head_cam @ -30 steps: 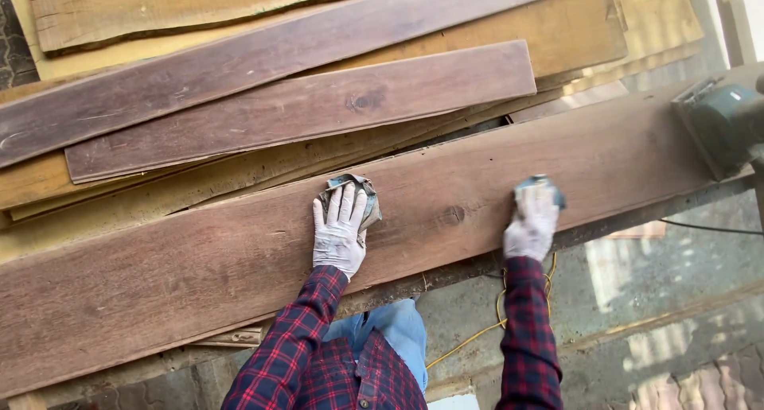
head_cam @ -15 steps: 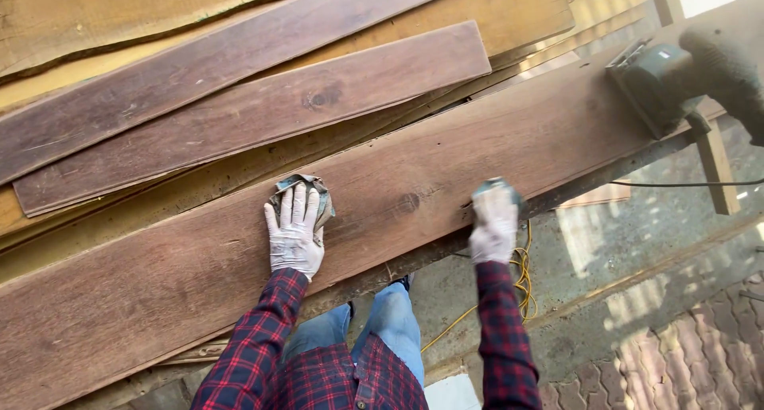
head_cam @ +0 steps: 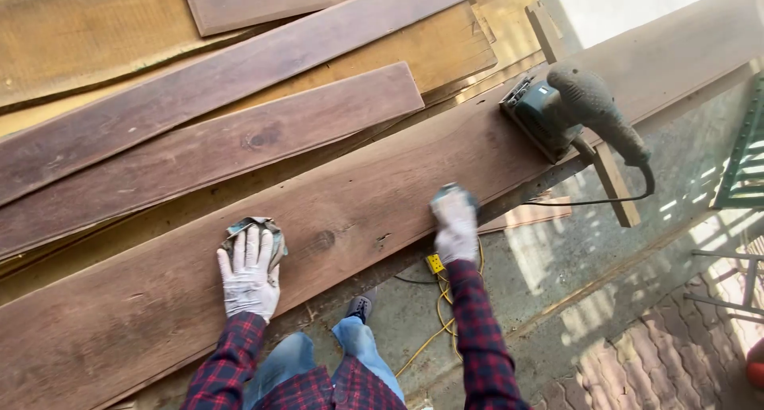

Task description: The person sands long wooden boards laid across supports, first running an electric orbital sander along the board surfaces, then hand-rubbing the boards with a folded sandpaper block, working along the length of each board.

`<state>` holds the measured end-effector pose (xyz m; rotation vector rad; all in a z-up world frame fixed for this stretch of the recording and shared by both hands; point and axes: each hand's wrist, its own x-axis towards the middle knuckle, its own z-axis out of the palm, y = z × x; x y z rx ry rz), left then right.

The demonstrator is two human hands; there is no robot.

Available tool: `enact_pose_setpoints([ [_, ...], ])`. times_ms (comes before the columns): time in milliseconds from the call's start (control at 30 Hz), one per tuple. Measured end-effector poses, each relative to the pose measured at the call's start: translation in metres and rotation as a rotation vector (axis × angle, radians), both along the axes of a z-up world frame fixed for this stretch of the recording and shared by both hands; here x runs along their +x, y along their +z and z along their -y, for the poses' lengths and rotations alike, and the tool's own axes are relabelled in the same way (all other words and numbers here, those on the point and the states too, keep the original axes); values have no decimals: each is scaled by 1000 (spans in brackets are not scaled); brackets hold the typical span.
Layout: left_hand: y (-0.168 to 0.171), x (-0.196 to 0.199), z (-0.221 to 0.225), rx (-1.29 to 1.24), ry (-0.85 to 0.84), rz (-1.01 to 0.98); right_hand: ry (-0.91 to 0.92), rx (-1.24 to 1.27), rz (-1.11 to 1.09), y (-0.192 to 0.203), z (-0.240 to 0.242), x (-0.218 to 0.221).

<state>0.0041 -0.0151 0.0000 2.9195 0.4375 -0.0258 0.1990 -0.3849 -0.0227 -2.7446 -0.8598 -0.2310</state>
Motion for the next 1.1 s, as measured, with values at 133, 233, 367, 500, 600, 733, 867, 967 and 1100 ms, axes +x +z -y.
enact_pose_setpoints([
  [133, -2, 0, -1, 60, 4, -57, -269, 70, 61, -38, 60, 50],
  [233, -5, 0, 0, 57, 14, -66, -167, 152, 32, 18, 3, 19],
  [367, -9, -2, -1, 115, 29, -176, 304, 123, -224, 52, -24, -14],
  [500, -18, -5, -2, 74, 35, -104, -60, -430, 80, -9, 87, 84],
  [600, -15, -5, -1, 93, 42, -108, -367, 177, -1, -46, 141, 130],
  [733, -11, -3, -1, 137, 45, -187, -247, 172, -35, -15, 31, 68],
  [867, -8, 0, 1, 115, 48, -170, 191, 136, -267, 26, -51, -26],
  [967, -1, 3, 2, 165, 38, -266, 154, 157, -237, 24, -59, -11],
  [1100, -8, -2, 2, 118, 37, -159, 74, 139, -190, 24, -49, 1],
])
